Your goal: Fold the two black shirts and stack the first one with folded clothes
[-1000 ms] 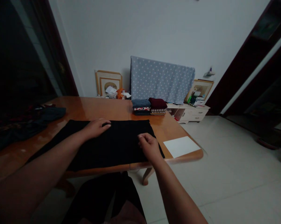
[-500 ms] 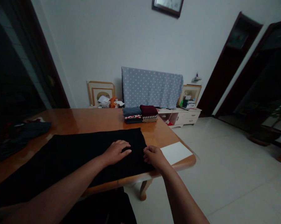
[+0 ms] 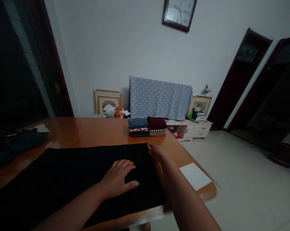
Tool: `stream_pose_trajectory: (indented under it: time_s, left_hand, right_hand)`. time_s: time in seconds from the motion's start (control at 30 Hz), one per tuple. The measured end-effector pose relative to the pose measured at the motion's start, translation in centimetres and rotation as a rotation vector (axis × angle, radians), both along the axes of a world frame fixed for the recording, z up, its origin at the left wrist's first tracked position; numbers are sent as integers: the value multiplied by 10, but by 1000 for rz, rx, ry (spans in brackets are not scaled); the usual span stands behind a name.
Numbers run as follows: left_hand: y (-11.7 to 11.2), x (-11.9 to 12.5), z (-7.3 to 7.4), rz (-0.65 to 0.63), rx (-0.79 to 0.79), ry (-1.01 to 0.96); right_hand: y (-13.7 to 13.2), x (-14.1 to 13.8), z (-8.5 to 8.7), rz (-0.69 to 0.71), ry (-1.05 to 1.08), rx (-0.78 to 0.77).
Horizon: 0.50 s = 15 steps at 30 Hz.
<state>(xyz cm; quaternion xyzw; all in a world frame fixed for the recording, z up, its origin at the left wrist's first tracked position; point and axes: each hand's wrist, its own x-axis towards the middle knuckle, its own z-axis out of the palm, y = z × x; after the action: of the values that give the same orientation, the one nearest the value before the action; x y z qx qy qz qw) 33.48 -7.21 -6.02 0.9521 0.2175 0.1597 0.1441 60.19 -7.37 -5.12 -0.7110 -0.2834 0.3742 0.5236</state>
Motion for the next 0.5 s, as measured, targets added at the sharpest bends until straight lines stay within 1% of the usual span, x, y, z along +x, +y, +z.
stream_pose_trajectory:
  time_s: [0.1, 0.27, 0.37, 0.5]
  left_hand:
    - [0, 0, 2, -3, -27, 3]
    - [0, 0, 2, -2, -64, -4]
    - [1, 0, 2, 5, -66, -19]
    - [0, -2, 2, -6, -74, -29]
  right_hand:
    - [22, 3, 0, -1, -56, -30]
    - [46, 0, -4, 22, -172, -73]
    - [55, -3, -5, 19, -214, -43]
    - [60, -2, -6, 7, -263, 4]
